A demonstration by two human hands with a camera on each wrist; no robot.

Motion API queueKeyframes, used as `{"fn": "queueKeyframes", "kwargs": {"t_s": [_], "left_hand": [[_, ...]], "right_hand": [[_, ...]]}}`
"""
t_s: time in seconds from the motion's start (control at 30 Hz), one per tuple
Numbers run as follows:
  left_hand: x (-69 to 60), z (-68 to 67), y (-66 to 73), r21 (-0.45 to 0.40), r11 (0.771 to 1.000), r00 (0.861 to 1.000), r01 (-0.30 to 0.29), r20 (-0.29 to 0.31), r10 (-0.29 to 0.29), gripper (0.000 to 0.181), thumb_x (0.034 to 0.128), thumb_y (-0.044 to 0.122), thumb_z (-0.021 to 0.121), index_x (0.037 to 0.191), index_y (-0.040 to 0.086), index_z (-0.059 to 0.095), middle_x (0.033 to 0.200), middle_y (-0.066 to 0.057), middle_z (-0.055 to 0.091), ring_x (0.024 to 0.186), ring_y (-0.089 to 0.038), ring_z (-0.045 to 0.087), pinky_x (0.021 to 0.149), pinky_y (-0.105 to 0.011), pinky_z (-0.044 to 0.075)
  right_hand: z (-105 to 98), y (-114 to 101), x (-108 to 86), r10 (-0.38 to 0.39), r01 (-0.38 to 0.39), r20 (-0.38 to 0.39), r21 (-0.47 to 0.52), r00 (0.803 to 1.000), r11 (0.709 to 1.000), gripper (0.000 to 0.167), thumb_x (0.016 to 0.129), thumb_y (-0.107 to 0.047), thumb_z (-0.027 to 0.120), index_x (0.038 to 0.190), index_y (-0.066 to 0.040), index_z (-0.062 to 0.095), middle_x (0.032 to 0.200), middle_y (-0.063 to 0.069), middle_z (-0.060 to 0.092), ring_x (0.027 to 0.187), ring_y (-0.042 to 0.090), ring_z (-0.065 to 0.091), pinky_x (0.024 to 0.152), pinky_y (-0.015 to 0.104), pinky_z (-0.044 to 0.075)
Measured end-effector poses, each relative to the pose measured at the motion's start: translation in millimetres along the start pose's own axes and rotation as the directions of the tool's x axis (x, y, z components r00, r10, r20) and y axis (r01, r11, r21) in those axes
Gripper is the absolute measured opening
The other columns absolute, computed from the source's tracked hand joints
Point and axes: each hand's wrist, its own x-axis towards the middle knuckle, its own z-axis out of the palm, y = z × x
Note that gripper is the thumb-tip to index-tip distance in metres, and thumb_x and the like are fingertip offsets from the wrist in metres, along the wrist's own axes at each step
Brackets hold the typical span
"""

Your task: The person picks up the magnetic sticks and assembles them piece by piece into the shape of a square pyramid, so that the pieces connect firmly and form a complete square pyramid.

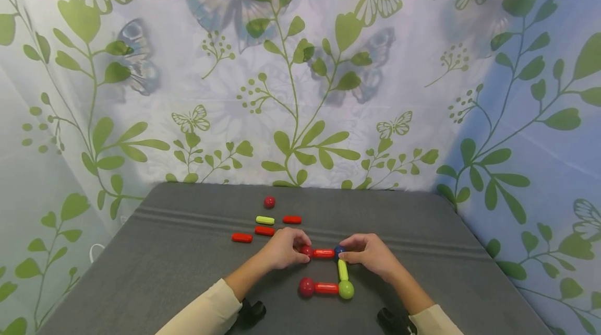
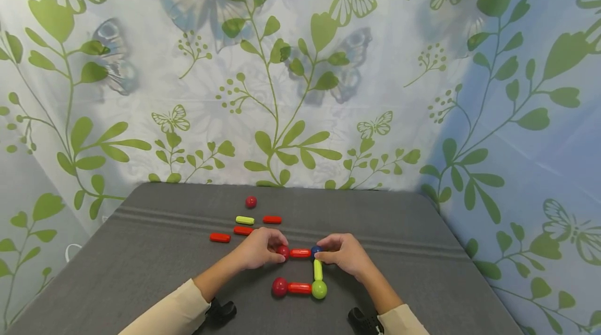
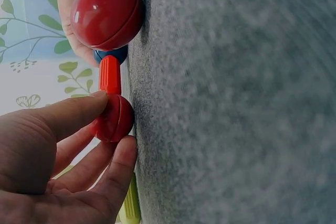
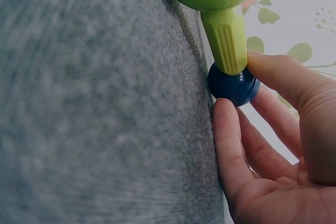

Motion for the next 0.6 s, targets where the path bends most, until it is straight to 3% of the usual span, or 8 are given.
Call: {"fn": "queueKeyframes", "kwargs": {"t_s": [0.33,0.6], "left_hand": [[-8.1,-7.6,-1.7,0.054,0.998,1.0,-0.023,-0.02,0.024,0.024,0.0841,0.009,0.084,0.104,0.012,0.072,0.099,-0.001,0.074,0.089,-0.015,0.068,0.083,-0.033,0.058],[-22.3,-30.6,-7.0,0.095,0.994,0.997,-0.058,-0.052,0.063,0.026,0.087,0.005,0.08,0.111,0.003,0.071,0.106,-0.012,0.073,0.095,-0.024,0.069,0.084,-0.042,0.058]], "right_hand": [[-0.4,0.2,-1.6,-0.008,0.007,0.021,0.024,1.0,1.0,0.036,0.085,-0.023,0.084,0.115,-0.006,0.075,0.106,0.008,0.076,0.09,0.017,0.067,0.073,0.031,0.058],[-1.3,0.0,-2.2,-0.008,0.007,0.03,0.034,1.0,0.999,0.037,0.086,-0.023,0.083,0.118,-0.005,0.074,0.107,0.008,0.075,0.091,0.017,0.067,0.074,0.031,0.058]]}}
